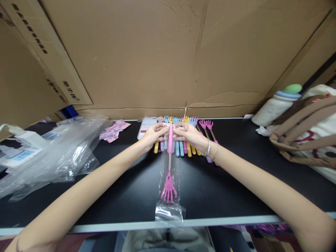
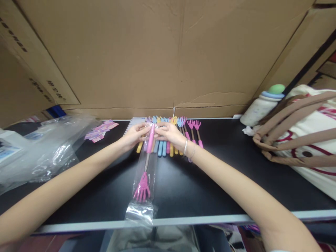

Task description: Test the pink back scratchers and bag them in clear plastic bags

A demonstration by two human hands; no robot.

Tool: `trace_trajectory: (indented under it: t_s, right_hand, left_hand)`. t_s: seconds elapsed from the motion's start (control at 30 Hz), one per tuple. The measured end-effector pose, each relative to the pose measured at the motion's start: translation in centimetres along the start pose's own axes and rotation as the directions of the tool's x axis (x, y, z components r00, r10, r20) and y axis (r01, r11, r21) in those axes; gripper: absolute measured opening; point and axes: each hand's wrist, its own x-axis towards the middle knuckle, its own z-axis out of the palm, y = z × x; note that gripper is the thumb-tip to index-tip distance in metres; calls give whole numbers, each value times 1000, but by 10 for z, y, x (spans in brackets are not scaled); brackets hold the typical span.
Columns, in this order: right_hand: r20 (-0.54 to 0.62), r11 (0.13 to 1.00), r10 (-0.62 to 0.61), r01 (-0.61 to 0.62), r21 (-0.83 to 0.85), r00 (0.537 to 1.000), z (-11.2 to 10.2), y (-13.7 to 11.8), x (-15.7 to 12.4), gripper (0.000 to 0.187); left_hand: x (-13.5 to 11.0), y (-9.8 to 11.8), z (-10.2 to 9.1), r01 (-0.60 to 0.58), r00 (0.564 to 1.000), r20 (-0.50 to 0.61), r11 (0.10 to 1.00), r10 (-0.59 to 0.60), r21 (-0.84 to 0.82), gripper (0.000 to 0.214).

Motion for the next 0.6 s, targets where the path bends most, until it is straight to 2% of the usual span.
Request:
trace_trajectory:
  t_s: [0.6]
  right_hand:
    - [-44,999,-10,11,32,999,-2,-2,0,24]
  left_hand:
    - [-5,10,0,104,993,51,994,-105,21,38]
